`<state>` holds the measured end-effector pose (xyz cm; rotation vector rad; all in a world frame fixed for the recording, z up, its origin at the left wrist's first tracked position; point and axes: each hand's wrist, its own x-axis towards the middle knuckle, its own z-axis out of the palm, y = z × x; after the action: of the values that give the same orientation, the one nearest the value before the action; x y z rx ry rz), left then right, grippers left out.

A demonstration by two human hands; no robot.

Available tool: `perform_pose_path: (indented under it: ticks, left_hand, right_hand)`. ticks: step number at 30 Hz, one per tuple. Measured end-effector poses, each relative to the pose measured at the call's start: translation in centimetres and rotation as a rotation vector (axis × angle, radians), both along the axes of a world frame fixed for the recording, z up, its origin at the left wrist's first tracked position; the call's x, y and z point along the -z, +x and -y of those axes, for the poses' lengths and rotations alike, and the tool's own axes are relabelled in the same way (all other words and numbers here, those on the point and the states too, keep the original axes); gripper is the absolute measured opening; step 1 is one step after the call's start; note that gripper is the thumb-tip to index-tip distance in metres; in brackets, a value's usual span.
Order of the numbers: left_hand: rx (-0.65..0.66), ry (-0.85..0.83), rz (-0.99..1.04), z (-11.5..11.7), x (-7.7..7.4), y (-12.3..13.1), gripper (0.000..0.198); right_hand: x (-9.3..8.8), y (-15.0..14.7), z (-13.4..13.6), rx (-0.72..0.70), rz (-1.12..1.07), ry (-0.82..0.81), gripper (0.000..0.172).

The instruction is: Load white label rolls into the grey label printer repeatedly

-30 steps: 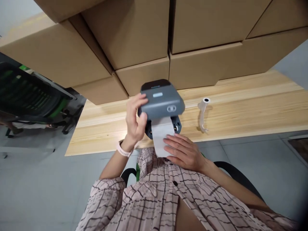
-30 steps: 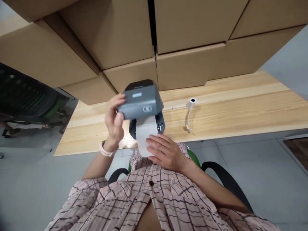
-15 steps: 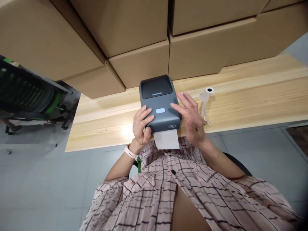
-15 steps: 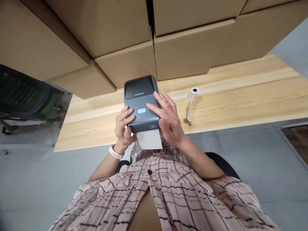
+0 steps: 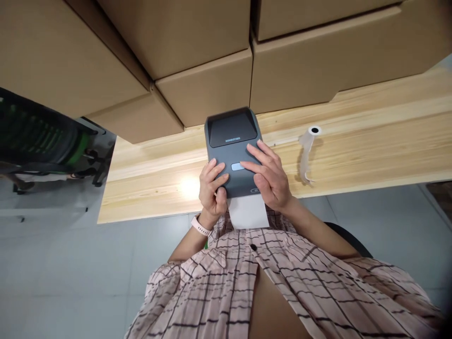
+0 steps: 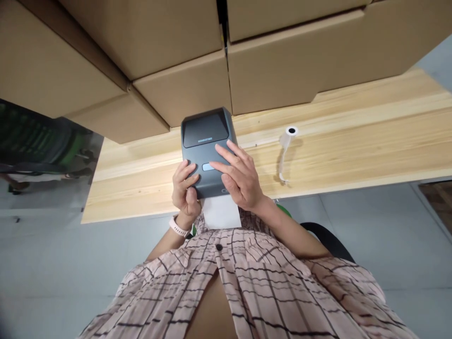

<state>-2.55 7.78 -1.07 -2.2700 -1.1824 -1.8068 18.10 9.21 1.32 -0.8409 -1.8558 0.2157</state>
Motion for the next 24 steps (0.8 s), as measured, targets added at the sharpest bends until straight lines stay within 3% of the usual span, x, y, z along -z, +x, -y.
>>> perform_pose_path:
  ticks: [4, 5, 8, 10, 13, 16, 19, 21, 24]
  left_hand:
    - [-0.203, -0.035, 0.298, 3.9, 0.2, -0.9, 0.024]
    - [-0.22, -0.115, 0.353, 5.1, 0.2, -1.0, 0.026]
    - [-0.029, -0.698, 0.331, 8.0, 0.0, -0.7, 0.036]
    - [0.137, -1.094, 0.401, 8.7, -0.7, 0.0, 0.041]
    - [0.289, -1.349, 0.622, 8.5, -2.0, 1.0, 0.051]
    - [0.368, -1.394, 0.636, 8.0, -2.7, 1.0, 0.057]
    - [0.356, -1.395, 0.544, 7.8, -2.7, 0.0, 0.061]
    - [0.306, -1.338, 0.541, 7.6, -2.6, -0.9, 0.063]
    - [0.138, -1.12, 0.612, 6.8, -2.5, -1.9, 0.063]
  right_hand:
    - [-0.2, 0.1, 0.2, 0.024, 0.026, -0.058, 0.044]
    - [-0.2, 0.1, 0.2, 0.03, 0.026, -0.076, 0.044]
    - [-0.2, 0.0, 0.2, 0.039, 0.02, -0.09, 0.046]
    - [-0.1, -0.1, 0.1, 0.043, 0.015, -0.08, 0.046]
    - [-0.1, -0.2, 0.0, 0.024, -0.01, -0.034, 0.043]
    - [-0.1, -0.1, -0.2, -0.002, -0.029, 0.007, 0.037]
    - [-0.3, 0.2, -0.3, 0.008, 0.021, 0.03, 0.036]
    - [-0.8, 0.6, -0.3, 0.017, 0.088, 0.043, 0.035]
    - [-2.0, 0.9, -0.4, 0.052, 0.23, 0.02, 0.03]
